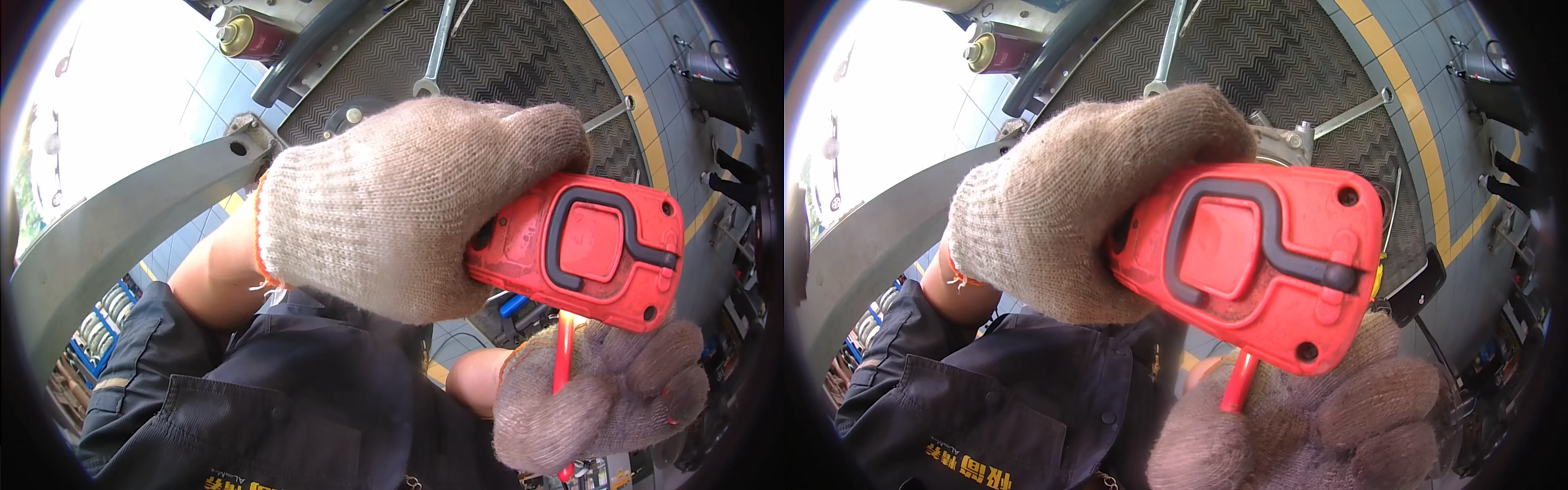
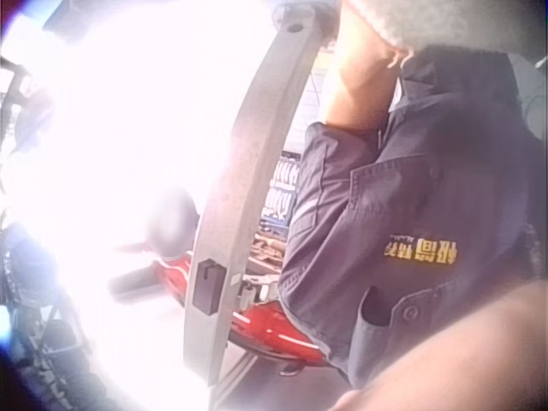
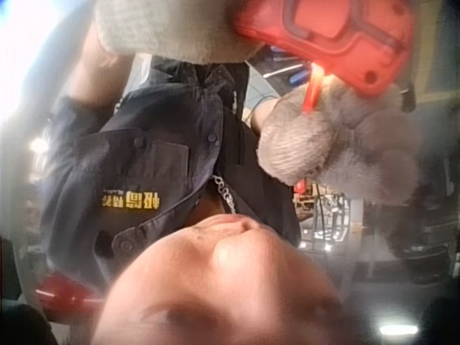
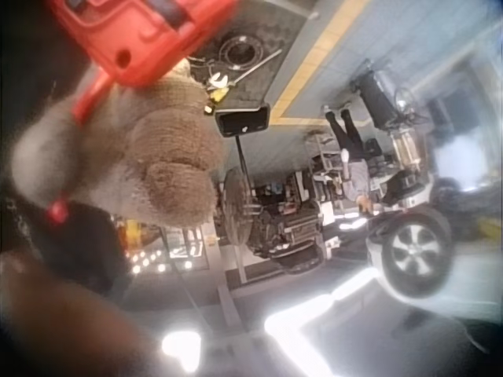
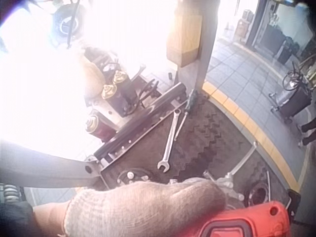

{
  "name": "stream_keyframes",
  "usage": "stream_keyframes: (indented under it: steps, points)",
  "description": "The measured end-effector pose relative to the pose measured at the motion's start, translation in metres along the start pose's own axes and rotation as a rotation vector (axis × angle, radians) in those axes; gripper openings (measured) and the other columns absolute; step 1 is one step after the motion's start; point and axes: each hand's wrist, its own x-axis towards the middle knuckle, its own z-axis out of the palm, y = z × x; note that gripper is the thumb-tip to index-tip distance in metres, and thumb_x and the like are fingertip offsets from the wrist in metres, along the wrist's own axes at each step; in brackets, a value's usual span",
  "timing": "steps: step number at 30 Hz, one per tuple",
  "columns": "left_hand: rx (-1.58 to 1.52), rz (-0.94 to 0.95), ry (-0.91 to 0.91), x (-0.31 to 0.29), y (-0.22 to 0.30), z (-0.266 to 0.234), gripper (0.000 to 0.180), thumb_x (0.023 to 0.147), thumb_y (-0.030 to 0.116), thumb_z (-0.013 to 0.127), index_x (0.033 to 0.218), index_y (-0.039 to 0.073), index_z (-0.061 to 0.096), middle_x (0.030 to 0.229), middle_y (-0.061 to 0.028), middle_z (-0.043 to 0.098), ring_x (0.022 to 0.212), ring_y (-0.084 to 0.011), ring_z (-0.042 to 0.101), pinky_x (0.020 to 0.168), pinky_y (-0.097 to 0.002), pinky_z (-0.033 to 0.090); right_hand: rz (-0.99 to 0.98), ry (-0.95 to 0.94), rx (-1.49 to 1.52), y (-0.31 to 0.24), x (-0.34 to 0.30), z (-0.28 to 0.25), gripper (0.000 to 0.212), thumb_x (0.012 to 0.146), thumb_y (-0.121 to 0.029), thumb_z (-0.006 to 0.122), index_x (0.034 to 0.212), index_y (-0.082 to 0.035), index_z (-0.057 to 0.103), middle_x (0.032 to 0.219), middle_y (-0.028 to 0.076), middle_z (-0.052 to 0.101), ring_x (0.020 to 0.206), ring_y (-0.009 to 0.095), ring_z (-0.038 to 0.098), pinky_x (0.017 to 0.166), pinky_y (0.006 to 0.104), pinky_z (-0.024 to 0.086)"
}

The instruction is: The person disassembles and reassembles a small compressor on a workbench. They use pliers and a screwdriver to remove and install internal components, including a circular metal part and a spring, then secure the assembly with bolts.

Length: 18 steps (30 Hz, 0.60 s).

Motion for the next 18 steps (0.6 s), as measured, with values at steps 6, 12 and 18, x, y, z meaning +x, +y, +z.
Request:
stream_keyframes:
  steps: [6,12,18]
  points:
    - [0.090,-0.068,-0.098,0.002,-0.001,-0.007,0.086,0.072,0.019,0.101,0.149,0.004,0.065,0.128,-0.0175,0.077,0.115,-0.0452,0.080,0.095,-0.0502,0.067,-0.051,0.190,-0.118,0.002,0.002,0.022,0.083,0.125,-0.072,0.031,0.159,0.001,0.050,0.128,0.030,0.074,0.079,0.040,0.067,0.082,0.0583,0.052]
    - [0.067,-0.035,-0.060,0.002,-0.001,-0.005,0.079,0.075,0.015,0.097,0.146,0.004,0.065,0.121,-0.0195,0.077,0.112,-0.0465,0.080,0.092,-0.0520,0.067,0.027,-0.024,-0.060,-0.006,-0.003,0.003,0.083,0.125,-0.071,0.029,0.161,0.002,0.045,0.128,0.030,0.072,0.087,0.043,0.070,0.086,0.0619,0.055]
    - [0.016,-0.003,-0.005,0.001,-0.001,-0.002,0.066,0.081,0.010,0.092,0.140,0.006,0.065,0.110,-0.0223,0.079,0.108,-0.0490,0.080,0.088,-0.0557,0.065,0.129,0.110,0.023,-0.009,-0.003,0.024,0.084,0.124,-0.074,0.030,0.163,0.000,0.041,0.135,0.030,0.067,0.088,0.040,0.066,0.084,0.0582,0.055]
